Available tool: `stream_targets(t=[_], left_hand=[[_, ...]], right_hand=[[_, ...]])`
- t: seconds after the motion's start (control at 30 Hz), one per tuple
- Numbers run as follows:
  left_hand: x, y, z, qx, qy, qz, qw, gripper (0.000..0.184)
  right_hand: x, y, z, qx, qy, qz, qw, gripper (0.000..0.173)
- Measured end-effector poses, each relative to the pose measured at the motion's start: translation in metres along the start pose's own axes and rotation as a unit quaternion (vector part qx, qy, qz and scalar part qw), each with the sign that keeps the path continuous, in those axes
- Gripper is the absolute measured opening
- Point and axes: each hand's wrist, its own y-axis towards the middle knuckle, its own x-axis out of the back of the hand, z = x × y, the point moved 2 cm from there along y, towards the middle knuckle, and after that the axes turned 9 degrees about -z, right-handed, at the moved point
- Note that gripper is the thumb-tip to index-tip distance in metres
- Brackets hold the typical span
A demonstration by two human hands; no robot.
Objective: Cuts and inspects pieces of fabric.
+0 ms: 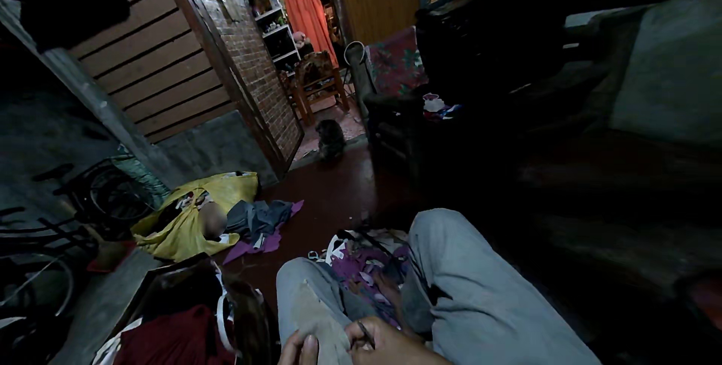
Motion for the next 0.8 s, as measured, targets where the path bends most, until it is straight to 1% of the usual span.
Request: stream_targets(t=[0.13, 0.27, 0.3, 0.47, 0.6, 0.7, 0.8], left_hand=[[-0.003, -0.003, -0.001, -0.016, -0.002, 0.01, 1.0, 0.019], [-0.005, -0.007, -0.007, -0.001, -0.017, 0.012, 1.0, 0.035], [-0.005, -0.007, -0.008, 0.0, -0.014, 0.01, 1.0, 0.036], [-0.006, -0.007, -0.009, -0.004, -0.005, 0.006, 1.0, 0.037], [-0.006, -0.005, -0.006, -0.018, -0.015, -0.005, 1.0, 0.037], [-0.005, -0.004, -0.005, -0.008, -0.038, -0.005, 0.999, 0.038], [-0.006, -0.005, -0.003, 0.006, -0.066, -0.008, 0.998, 0.038]], right_hand=[[0.0, 0.002, -0.002, 0.0, 0.051, 0.006, 0.999, 0.008], [0.0, 0.0, -0.005, -0.024, 0.076, 0.021, 0.997, 0.01], [0.0, 0.001, -0.006, -0.026, 0.076, 0.023, 0.997, 0.01], [0.0, 0.001, -0.004, -0.037, 0.079, 0.013, 0.996, 0.015], [-0.002, -0.001, 0.003, -0.029, 0.103, 0.031, 0.994, 0.016], [-0.004, -0.001, 0.003, -0.028, 0.116, 0.041, 0.992, 0.012], [-0.005, 0.0, 0.003, -0.009, 0.11, 0.034, 0.993, 0.012]])
